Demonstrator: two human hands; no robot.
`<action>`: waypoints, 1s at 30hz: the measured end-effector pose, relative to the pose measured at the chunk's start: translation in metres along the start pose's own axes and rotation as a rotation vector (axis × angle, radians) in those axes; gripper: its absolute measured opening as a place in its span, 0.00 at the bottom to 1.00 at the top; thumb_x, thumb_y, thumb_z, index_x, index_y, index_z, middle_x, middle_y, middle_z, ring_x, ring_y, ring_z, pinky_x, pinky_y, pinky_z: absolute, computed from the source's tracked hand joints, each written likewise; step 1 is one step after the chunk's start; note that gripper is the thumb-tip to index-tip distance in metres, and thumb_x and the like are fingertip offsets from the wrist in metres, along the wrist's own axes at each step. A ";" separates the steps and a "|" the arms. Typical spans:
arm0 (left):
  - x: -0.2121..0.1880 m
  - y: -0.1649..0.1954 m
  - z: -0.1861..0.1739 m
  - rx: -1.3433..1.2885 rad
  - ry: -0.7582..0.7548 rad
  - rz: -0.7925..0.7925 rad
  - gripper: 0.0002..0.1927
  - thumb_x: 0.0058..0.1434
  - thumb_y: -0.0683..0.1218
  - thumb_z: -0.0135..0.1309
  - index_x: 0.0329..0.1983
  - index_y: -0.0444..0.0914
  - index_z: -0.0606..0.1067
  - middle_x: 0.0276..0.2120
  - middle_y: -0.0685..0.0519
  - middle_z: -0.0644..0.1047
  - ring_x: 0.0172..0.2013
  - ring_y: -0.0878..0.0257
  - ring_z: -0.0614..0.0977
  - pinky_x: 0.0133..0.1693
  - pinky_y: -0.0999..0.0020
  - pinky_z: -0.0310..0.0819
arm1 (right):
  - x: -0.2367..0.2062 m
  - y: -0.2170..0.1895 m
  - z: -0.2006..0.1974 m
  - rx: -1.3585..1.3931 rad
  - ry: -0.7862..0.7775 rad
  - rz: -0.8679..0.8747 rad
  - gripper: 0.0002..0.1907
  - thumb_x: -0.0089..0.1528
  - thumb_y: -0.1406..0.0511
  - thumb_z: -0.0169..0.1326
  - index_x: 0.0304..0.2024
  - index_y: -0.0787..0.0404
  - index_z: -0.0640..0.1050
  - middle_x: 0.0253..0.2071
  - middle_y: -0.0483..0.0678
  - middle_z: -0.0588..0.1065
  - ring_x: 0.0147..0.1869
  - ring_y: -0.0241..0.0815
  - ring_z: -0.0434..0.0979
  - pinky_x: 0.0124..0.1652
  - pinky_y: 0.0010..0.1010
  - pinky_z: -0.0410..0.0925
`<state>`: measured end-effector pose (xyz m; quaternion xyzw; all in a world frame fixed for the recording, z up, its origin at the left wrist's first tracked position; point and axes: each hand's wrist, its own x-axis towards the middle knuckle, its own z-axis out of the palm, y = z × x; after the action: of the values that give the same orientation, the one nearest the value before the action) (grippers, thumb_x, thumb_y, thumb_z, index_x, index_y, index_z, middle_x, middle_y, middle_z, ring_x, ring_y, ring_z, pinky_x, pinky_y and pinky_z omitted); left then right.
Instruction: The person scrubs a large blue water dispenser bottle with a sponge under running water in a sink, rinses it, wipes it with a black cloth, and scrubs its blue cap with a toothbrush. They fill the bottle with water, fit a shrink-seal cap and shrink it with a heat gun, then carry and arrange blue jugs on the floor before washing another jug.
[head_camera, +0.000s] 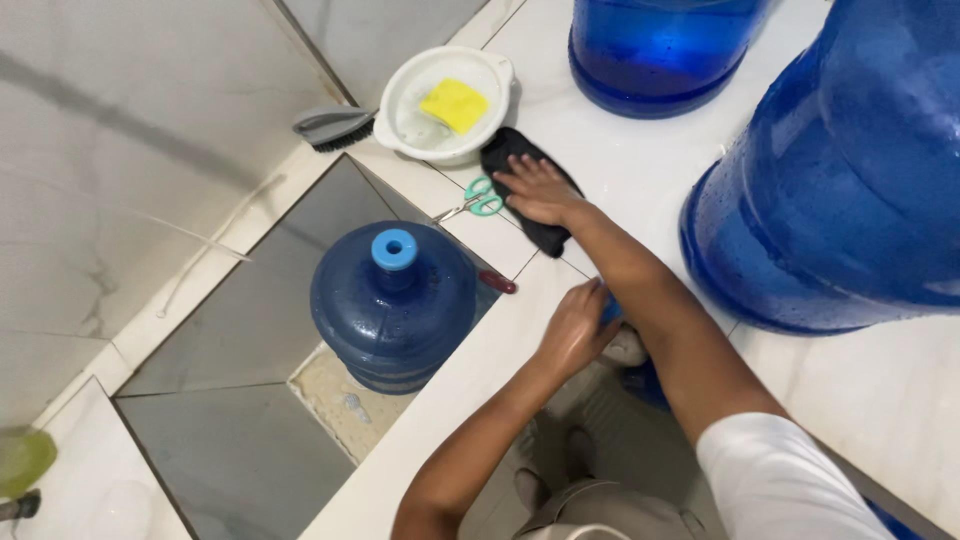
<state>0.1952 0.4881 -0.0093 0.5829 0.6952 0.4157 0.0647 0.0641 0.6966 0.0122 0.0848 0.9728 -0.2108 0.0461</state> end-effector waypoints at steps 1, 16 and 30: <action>0.020 -0.004 0.017 -0.056 0.030 0.011 0.27 0.55 0.44 0.61 0.58 0.31 0.73 0.54 0.39 0.75 0.54 0.41 0.76 0.57 0.50 0.71 | 0.002 0.001 -0.001 0.027 -0.061 -0.061 0.35 0.69 0.50 0.36 0.77 0.42 0.48 0.81 0.52 0.37 0.84 0.54 0.31 0.75 0.50 0.31; -0.073 -0.003 -0.088 0.218 0.099 -0.043 0.21 0.64 0.41 0.56 0.60 0.29 0.72 0.58 0.36 0.74 0.64 0.41 0.73 0.67 0.49 0.65 | -0.065 0.001 0.059 -0.081 0.009 0.169 0.48 0.65 0.39 0.37 0.78 0.53 0.40 0.79 0.63 0.31 0.81 0.66 0.24 0.72 0.58 0.28; -0.302 0.047 -0.193 0.228 0.138 -0.305 0.21 0.69 0.45 0.51 0.63 0.31 0.70 0.63 0.38 0.71 0.68 0.43 0.68 0.67 0.51 0.61 | -0.228 -0.186 0.187 -0.026 0.415 0.336 0.48 0.69 0.46 0.41 0.75 0.77 0.49 0.75 0.81 0.41 0.81 0.74 0.32 0.74 0.58 0.33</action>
<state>0.2139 0.1293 0.0269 0.4446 0.8207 0.3587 0.0128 0.2636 0.4183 -0.0537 0.2857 0.9364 -0.1657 -0.1188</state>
